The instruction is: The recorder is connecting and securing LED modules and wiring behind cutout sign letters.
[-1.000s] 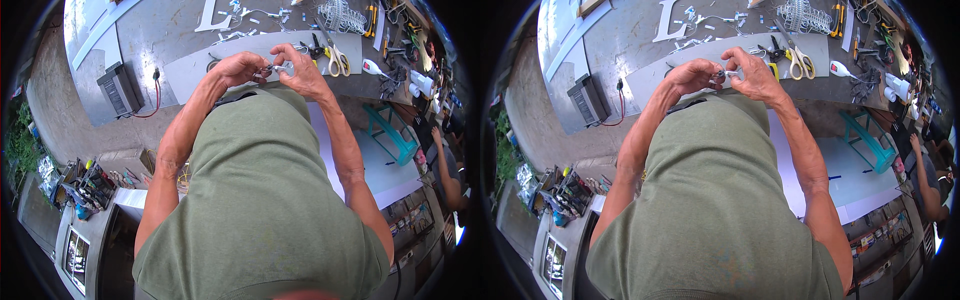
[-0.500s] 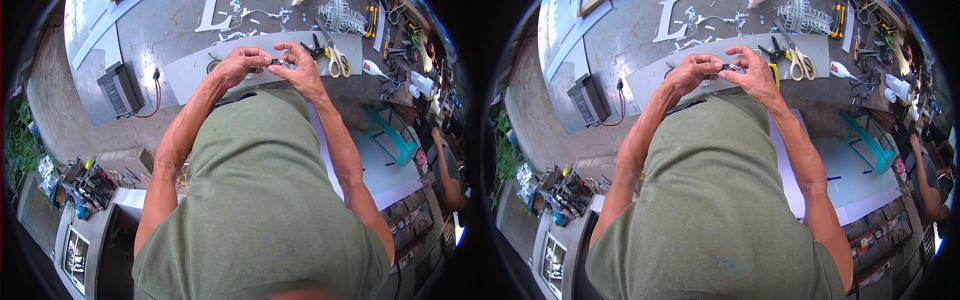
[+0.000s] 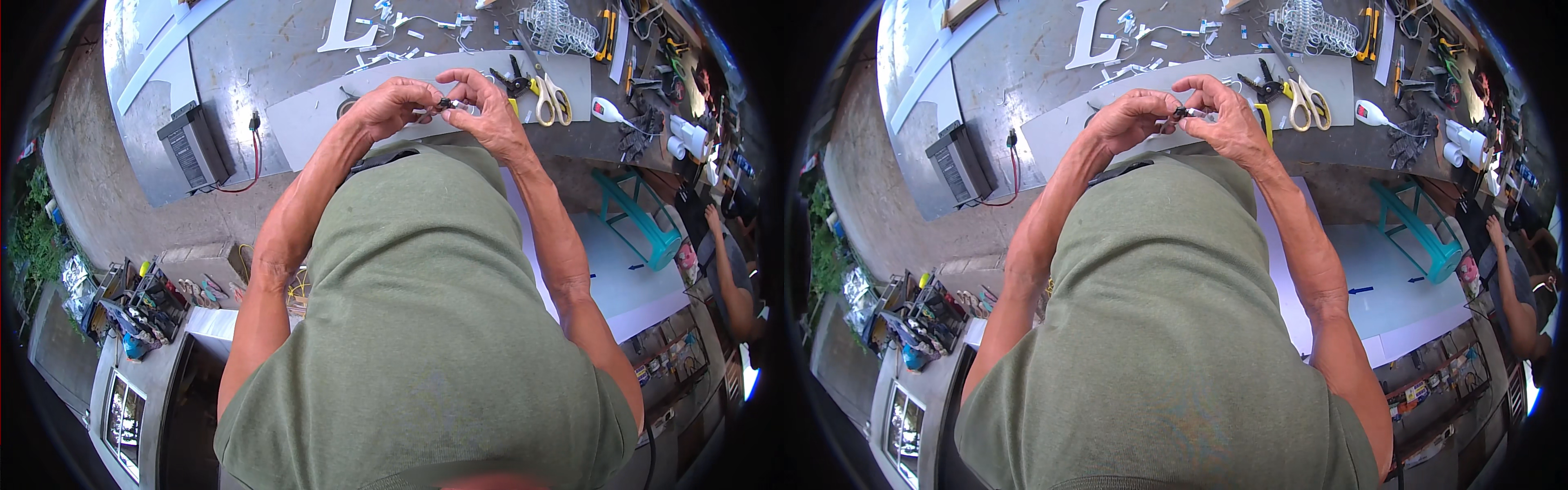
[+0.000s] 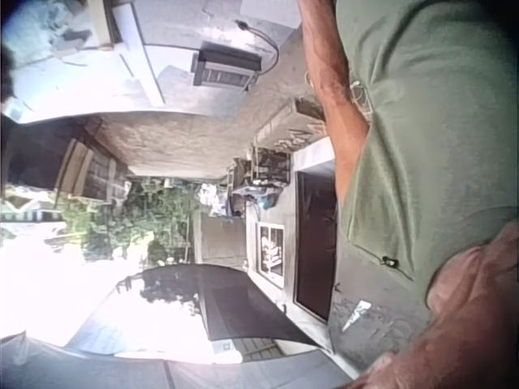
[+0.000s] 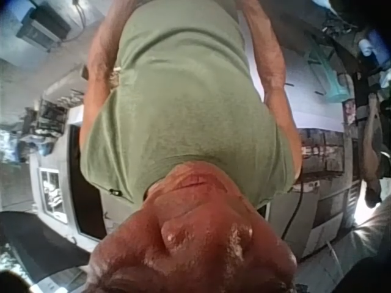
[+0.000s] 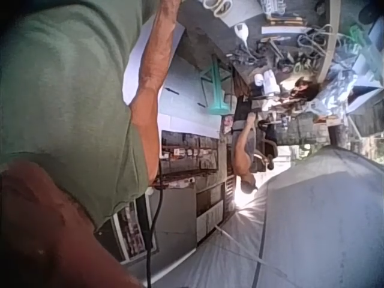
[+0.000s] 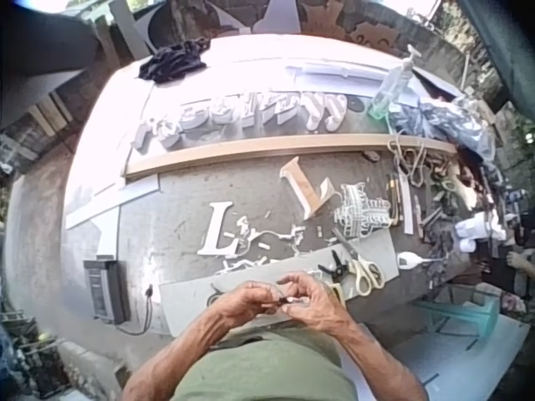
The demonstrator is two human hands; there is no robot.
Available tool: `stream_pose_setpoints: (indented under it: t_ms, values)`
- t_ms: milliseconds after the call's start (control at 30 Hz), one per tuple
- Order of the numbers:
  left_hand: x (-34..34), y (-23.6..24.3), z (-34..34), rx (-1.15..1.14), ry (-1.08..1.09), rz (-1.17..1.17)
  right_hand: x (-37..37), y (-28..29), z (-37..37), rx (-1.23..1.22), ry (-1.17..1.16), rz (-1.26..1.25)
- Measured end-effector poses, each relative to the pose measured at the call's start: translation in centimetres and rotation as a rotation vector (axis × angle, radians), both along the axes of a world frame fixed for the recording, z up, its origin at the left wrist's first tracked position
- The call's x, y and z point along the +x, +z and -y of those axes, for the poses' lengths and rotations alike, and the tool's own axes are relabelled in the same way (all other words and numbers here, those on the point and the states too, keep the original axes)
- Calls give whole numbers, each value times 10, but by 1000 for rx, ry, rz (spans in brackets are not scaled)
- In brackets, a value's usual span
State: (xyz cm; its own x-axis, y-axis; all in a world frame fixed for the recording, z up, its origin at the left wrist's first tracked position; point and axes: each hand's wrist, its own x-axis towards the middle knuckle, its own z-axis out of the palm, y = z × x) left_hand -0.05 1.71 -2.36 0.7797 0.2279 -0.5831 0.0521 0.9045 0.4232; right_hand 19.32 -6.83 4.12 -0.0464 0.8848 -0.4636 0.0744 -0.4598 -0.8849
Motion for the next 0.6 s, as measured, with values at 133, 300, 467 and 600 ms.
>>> stream_pose_setpoints:
  t_ms: [133,300,467,600]
  values:
    - [-1,2,-1,-87,-39,24,3,2,-2,19,86,61]
    - [-1,1,-1,-44,-44,-32,1,-6,6,159,79,312]
    - [-1,2,-1,-20,-72,-61,11,-14,7,622,219,695]
    - [-2,4,-2,23,-81,-100,9,-7,7,685,253,696]
